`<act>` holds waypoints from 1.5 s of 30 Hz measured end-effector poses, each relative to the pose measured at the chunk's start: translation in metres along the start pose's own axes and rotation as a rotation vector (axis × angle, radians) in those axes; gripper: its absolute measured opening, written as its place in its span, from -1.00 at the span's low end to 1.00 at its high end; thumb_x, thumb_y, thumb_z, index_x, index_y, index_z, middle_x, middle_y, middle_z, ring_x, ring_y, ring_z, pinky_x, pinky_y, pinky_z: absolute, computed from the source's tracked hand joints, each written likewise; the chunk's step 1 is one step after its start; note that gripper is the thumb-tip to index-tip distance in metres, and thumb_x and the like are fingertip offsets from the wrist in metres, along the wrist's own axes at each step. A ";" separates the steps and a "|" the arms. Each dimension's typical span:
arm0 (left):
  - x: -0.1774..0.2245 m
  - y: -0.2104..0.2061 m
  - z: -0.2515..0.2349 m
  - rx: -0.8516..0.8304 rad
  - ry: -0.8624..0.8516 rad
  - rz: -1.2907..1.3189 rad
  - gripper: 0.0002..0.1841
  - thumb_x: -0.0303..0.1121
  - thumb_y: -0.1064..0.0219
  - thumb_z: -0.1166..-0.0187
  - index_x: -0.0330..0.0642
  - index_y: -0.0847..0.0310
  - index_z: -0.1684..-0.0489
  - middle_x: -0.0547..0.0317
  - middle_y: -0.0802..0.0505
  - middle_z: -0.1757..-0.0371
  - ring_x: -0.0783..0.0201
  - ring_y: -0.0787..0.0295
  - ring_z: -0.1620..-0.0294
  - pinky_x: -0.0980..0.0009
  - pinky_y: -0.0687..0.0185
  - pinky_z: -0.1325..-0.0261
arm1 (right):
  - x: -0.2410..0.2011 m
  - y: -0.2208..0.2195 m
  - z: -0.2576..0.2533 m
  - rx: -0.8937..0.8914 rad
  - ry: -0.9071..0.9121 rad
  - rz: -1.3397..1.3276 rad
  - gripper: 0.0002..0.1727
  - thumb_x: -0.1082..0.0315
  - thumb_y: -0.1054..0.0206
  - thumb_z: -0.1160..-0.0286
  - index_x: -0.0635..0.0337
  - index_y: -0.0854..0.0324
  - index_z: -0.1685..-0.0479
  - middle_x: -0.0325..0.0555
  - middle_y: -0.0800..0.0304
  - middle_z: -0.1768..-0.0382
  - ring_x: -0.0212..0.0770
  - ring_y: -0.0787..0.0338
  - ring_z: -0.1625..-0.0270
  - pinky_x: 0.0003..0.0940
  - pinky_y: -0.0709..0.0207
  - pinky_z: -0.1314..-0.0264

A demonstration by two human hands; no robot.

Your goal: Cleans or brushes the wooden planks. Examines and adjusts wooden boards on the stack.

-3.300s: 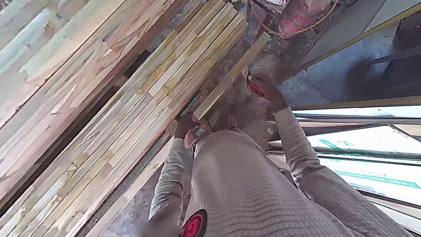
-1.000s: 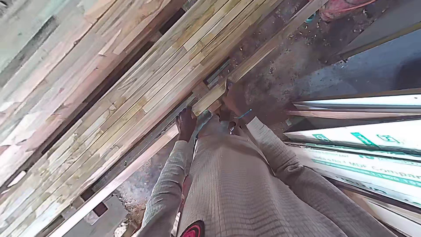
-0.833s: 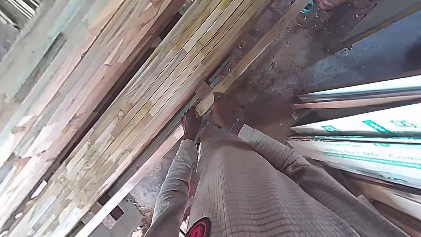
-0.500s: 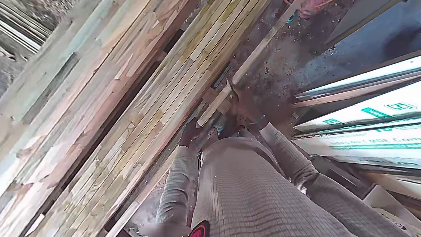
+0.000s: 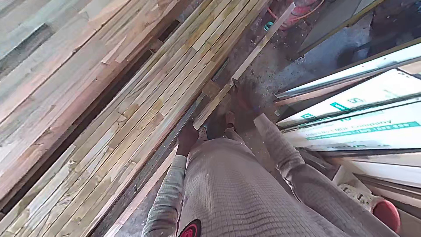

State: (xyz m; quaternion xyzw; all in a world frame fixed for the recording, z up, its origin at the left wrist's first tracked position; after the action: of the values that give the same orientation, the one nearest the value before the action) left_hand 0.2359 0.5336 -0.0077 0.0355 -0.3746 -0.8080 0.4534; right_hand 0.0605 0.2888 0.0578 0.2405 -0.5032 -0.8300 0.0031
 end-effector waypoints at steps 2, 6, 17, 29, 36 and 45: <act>-0.002 0.000 0.004 0.023 0.017 -0.020 -0.40 -0.24 -0.33 -0.55 -0.08 -0.41 -0.65 -0.26 -0.81 -0.29 -0.29 -0.76 -0.32 -0.37 -0.61 -0.26 | -0.005 -0.007 -0.009 -0.013 0.005 0.033 -0.65 0.27 -0.28 -0.63 0.34 -0.72 -0.21 0.28 -0.81 -0.04 0.25 -0.81 -0.15 0.25 -0.62 -0.21; -0.005 -0.002 0.008 0.015 0.056 -0.042 -0.47 -0.25 -0.31 -0.57 -0.07 -0.47 -0.57 -0.26 -0.82 -0.25 -0.31 -0.78 -0.30 -0.38 -0.63 -0.21 | -0.056 -0.039 0.055 -0.124 0.084 0.106 -0.68 0.30 -0.44 -0.45 0.33 -0.71 -0.07 0.26 -0.81 0.04 0.24 -0.82 -0.07 0.24 -0.64 -0.08; -0.111 0.016 -0.016 -0.174 -0.188 0.468 -0.32 0.07 -0.44 -0.59 -0.24 -0.54 -0.55 -0.26 -0.73 -0.43 -0.14 -0.64 -0.48 -0.17 -0.44 -0.58 | -0.059 -0.044 0.072 0.044 0.212 -0.135 -0.57 0.34 -0.21 -0.70 0.29 -0.60 -0.48 0.26 -0.80 -0.06 0.19 -0.79 -0.12 0.15 -0.59 -0.28; -0.105 0.001 0.032 -0.023 0.048 0.036 -0.30 0.03 -0.58 -0.35 -0.11 -0.57 -0.47 -0.24 -0.79 -0.30 -0.29 -0.73 -0.34 -0.41 -0.57 -0.23 | -0.047 -0.068 0.083 0.015 0.058 -0.029 -0.52 0.38 -0.25 -0.64 0.25 -0.53 -0.54 0.31 -0.79 -0.05 0.27 -0.80 -0.13 0.23 -0.62 -0.24; -0.092 -0.015 0.044 0.162 0.101 -0.039 -0.31 0.04 -0.55 -0.35 -0.15 -0.58 -0.43 -0.20 -0.83 -0.25 -0.23 -0.77 -0.30 -0.32 -0.60 -0.23 | -0.056 -0.066 0.073 0.030 0.070 -0.069 -0.66 0.17 -0.34 -0.58 0.27 -0.68 -0.07 0.24 -0.78 0.05 0.22 -0.82 0.02 0.27 -0.66 0.03; -0.100 -0.029 0.041 0.348 0.019 -0.258 -0.34 -0.49 -0.44 -0.41 -0.37 -0.37 -0.58 -0.39 -0.68 -0.44 -0.32 -0.63 -0.49 -0.27 -0.50 -0.46 | -0.093 -0.103 0.156 -0.454 0.140 -0.186 -0.64 0.18 -0.21 -0.75 0.29 -0.71 -0.16 0.20 -0.79 0.21 0.08 -0.81 0.21 0.04 -0.68 0.08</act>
State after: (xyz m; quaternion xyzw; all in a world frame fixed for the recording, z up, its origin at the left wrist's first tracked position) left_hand 0.2581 0.6415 -0.0249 0.1683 -0.4967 -0.7820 0.3369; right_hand 0.1048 0.4928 0.0672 0.3357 -0.2781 -0.8998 0.0153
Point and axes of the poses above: each hand's wrist, its own z-axis away from the middle knuckle, its own y-axis out of the back of the hand, x = y × z, the point moved 2 cm from there along -z, towards the middle knuckle
